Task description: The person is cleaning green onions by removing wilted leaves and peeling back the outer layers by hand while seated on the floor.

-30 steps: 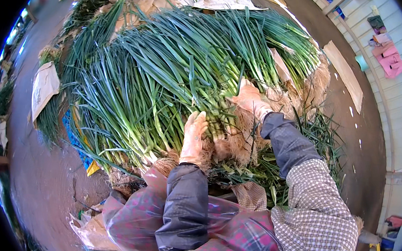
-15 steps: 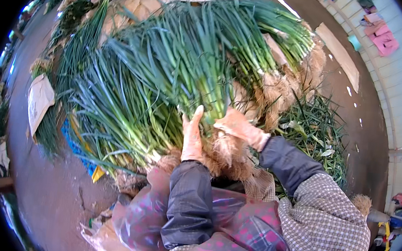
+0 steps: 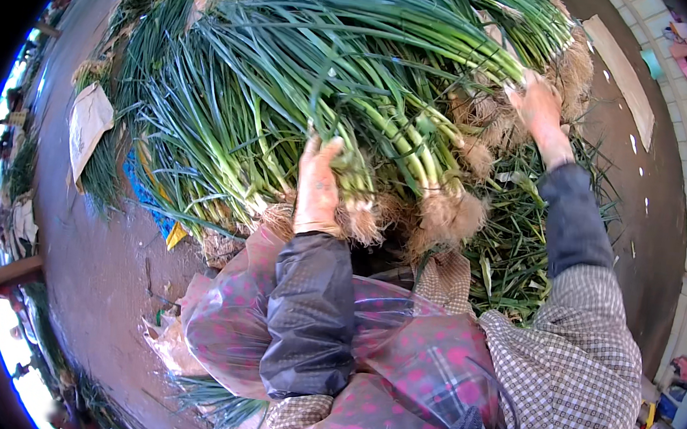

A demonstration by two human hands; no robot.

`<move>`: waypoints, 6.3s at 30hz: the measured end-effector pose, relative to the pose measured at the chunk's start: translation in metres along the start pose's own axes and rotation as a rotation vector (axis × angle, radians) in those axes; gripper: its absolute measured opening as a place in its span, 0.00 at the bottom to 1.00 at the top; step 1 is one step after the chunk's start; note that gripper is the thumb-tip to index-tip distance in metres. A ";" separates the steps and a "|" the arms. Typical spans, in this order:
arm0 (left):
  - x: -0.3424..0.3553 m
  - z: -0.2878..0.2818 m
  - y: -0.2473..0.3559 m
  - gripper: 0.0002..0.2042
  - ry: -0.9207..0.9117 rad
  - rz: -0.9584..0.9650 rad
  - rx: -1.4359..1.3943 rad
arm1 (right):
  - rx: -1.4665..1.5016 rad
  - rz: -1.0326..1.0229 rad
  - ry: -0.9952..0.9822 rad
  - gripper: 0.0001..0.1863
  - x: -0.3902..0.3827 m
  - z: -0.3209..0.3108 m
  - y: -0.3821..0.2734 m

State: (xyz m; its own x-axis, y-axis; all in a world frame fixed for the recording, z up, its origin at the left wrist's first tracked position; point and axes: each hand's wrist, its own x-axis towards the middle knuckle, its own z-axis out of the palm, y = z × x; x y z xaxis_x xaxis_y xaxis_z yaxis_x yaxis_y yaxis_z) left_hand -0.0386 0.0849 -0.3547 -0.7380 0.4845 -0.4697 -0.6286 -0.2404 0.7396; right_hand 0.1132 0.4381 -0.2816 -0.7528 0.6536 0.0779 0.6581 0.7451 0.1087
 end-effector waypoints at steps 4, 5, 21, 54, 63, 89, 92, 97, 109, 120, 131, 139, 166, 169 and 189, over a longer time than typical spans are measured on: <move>-0.005 -0.040 0.011 0.27 0.212 0.111 0.016 | 0.575 -0.150 -0.186 0.32 -0.114 0.007 -0.049; -0.009 -0.062 0.004 0.26 0.247 0.094 -0.039 | 0.592 -0.182 -0.228 0.36 -0.140 0.012 -0.068; -0.053 -0.052 -0.065 0.23 0.356 0.308 1.432 | 1.176 -0.066 -0.474 0.36 -0.075 0.007 -0.129; -0.154 0.006 -0.080 0.07 0.034 0.065 -0.398 | 1.885 0.206 -0.545 0.20 -0.134 0.033 -0.229; -0.141 0.000 -0.083 0.11 0.148 0.145 -0.459 | 1.608 -0.014 -0.700 0.17 -0.188 -0.004 -0.179; -0.115 -0.006 -0.107 0.13 0.325 0.336 0.213 | 2.096 -0.001 -0.812 0.18 -0.175 -0.023 -0.141; -0.112 -0.008 -0.121 0.16 0.365 0.434 0.423 | 1.597 0.016 -0.916 0.17 -0.129 -0.054 -0.206; -0.122 0.004 -0.098 0.20 0.465 0.448 0.890 | 0.650 -0.490 -0.403 0.24 -0.074 0.017 -0.290; -0.104 -0.026 -0.123 0.15 0.470 0.340 0.656 | 0.901 -0.713 -0.415 0.13 -0.168 0.005 -0.201; -0.114 -0.018 -0.100 0.13 0.405 0.136 -0.073 | 1.850 -0.227 -1.006 0.17 -0.194 -0.059 -0.115; -0.167 -0.024 -0.066 0.17 -0.274 -0.135 -0.974 | 1.641 -0.070 -1.063 0.28 -0.173 0.009 -0.235; -0.156 -0.030 -0.068 0.10 0.288 -0.090 -0.600 | 1.437 -0.093 -1.008 0.16 -0.179 -0.017 -0.265; -0.147 -0.042 -0.085 0.08 0.375 -0.021 -0.405 | 0.505 -1.226 -0.445 0.21 -0.151 -0.003 -0.244; -0.143 -0.036 -0.080 0.08 0.344 -0.050 -0.411 | 0.365 -1.357 -0.487 0.17 -0.158 -0.007 -0.232; -0.127 -0.048 -0.101 0.12 0.322 0.007 -0.252 | 0.832 -0.981 -0.326 0.12 -0.158 0.005 -0.262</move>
State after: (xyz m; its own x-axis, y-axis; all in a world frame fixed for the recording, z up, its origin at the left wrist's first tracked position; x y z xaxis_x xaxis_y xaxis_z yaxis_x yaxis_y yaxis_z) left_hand 0.1068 0.0080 -0.3933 -0.7567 0.2035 -0.6213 -0.6339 -0.4606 0.6212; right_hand 0.0597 0.1407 -0.3274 -0.9567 -0.2840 0.0635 -0.2534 0.7056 -0.6618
